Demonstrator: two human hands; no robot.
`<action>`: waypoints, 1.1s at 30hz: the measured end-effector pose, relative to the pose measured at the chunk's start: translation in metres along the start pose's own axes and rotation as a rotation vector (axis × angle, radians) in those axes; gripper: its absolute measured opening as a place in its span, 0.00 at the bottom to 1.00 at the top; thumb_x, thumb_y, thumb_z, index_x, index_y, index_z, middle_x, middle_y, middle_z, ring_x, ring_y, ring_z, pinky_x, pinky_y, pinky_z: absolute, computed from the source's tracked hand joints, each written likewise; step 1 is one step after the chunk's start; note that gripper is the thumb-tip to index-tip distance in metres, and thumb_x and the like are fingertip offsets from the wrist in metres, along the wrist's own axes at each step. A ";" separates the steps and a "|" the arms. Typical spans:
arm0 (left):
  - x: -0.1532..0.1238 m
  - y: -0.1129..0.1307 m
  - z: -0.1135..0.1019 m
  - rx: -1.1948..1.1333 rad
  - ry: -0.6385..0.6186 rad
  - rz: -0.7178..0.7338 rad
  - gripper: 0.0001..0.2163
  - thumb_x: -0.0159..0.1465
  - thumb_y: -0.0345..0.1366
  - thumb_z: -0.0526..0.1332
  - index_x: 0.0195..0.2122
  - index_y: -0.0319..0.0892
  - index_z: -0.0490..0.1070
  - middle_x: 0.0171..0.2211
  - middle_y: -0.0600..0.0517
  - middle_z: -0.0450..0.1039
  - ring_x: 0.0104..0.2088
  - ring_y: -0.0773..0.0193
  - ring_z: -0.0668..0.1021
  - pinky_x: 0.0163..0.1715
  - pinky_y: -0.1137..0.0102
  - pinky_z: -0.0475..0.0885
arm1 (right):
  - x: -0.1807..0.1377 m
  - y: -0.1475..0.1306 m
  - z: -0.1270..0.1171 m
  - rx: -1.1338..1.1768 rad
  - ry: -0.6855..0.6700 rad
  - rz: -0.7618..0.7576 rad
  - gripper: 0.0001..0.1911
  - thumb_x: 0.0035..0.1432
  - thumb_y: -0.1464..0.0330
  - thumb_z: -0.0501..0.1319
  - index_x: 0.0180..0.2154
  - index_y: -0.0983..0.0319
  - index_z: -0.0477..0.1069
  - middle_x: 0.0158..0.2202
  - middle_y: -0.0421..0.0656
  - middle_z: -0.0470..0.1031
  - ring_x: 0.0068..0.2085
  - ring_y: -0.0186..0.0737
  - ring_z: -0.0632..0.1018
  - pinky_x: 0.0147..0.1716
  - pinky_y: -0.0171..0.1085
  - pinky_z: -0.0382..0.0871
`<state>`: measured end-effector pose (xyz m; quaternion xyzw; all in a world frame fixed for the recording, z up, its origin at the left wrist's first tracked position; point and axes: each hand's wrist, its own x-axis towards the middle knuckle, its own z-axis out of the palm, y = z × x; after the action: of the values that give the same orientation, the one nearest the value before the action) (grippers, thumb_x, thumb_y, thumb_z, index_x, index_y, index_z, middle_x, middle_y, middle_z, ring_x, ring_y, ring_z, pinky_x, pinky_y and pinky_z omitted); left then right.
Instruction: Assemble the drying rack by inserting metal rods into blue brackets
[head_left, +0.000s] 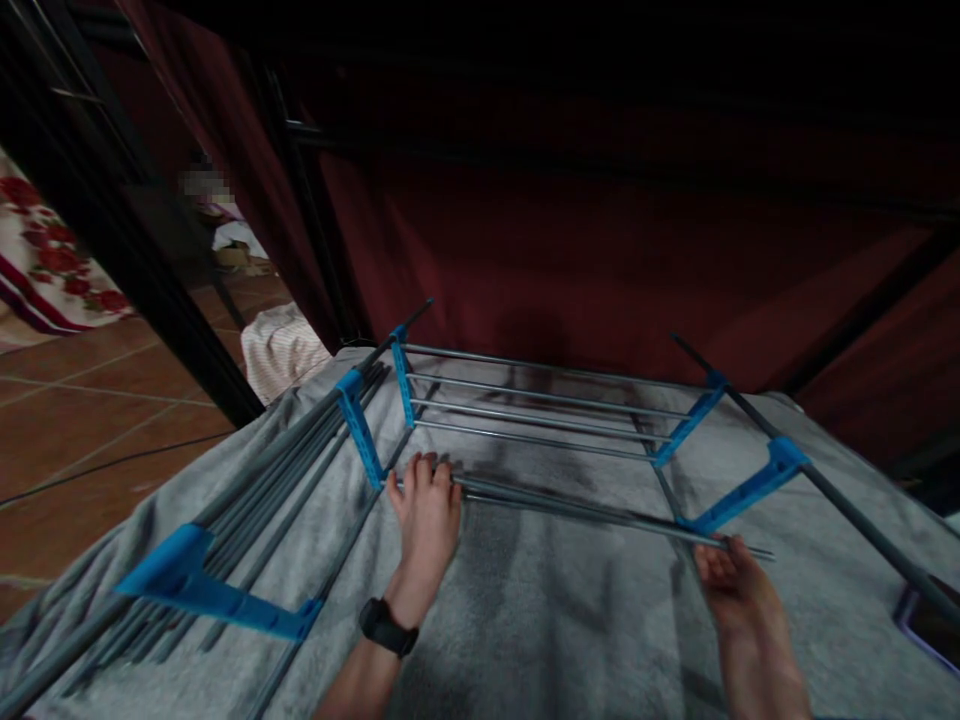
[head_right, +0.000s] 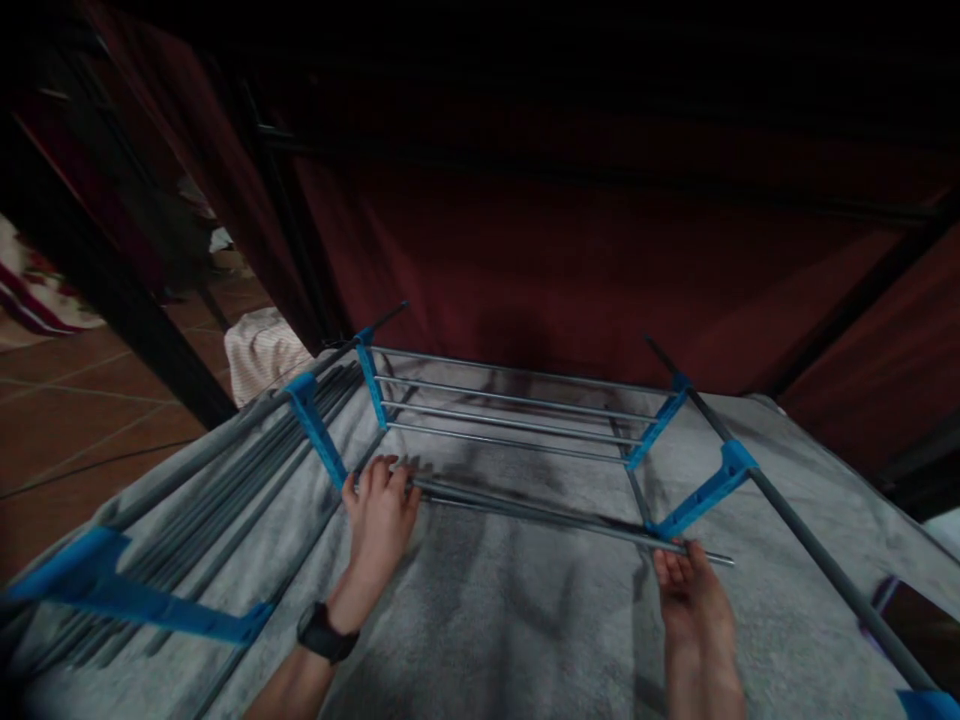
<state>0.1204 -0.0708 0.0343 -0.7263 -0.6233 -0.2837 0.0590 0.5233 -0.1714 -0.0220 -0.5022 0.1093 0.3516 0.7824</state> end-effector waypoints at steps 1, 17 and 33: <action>0.000 -0.002 -0.001 -0.007 0.029 -0.041 0.11 0.65 0.31 0.55 0.47 0.38 0.70 0.56 0.36 0.65 0.61 0.41 0.63 0.60 0.42 0.52 | -0.001 0.001 0.001 0.000 -0.006 0.006 0.11 0.64 0.75 0.54 0.29 0.61 0.69 0.22 0.36 0.73 0.21 0.29 0.76 0.26 0.28 0.77; 0.011 -0.020 0.008 -1.086 0.344 -0.622 0.20 0.58 0.33 0.62 0.52 0.44 0.66 0.62 0.41 0.56 0.54 0.56 0.73 0.53 0.62 0.71 | 0.000 0.012 0.007 -0.041 -0.053 -0.022 0.07 0.61 0.75 0.59 0.31 0.61 0.71 0.27 0.37 0.74 0.24 0.29 0.78 0.27 0.27 0.78; 0.012 -0.027 0.007 -1.644 0.408 -1.099 0.12 0.58 0.23 0.58 0.41 0.44 0.62 0.33 0.52 0.75 0.35 0.65 0.80 0.40 0.68 0.76 | -0.013 0.034 0.020 -0.102 -0.166 -0.053 0.04 0.57 0.74 0.60 0.31 0.60 0.70 0.27 0.37 0.76 0.26 0.29 0.79 0.31 0.28 0.78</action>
<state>0.0986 -0.0517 0.0268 -0.0915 -0.4608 -0.7320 -0.4934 0.4880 -0.1517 -0.0302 -0.5132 0.0128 0.3763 0.7713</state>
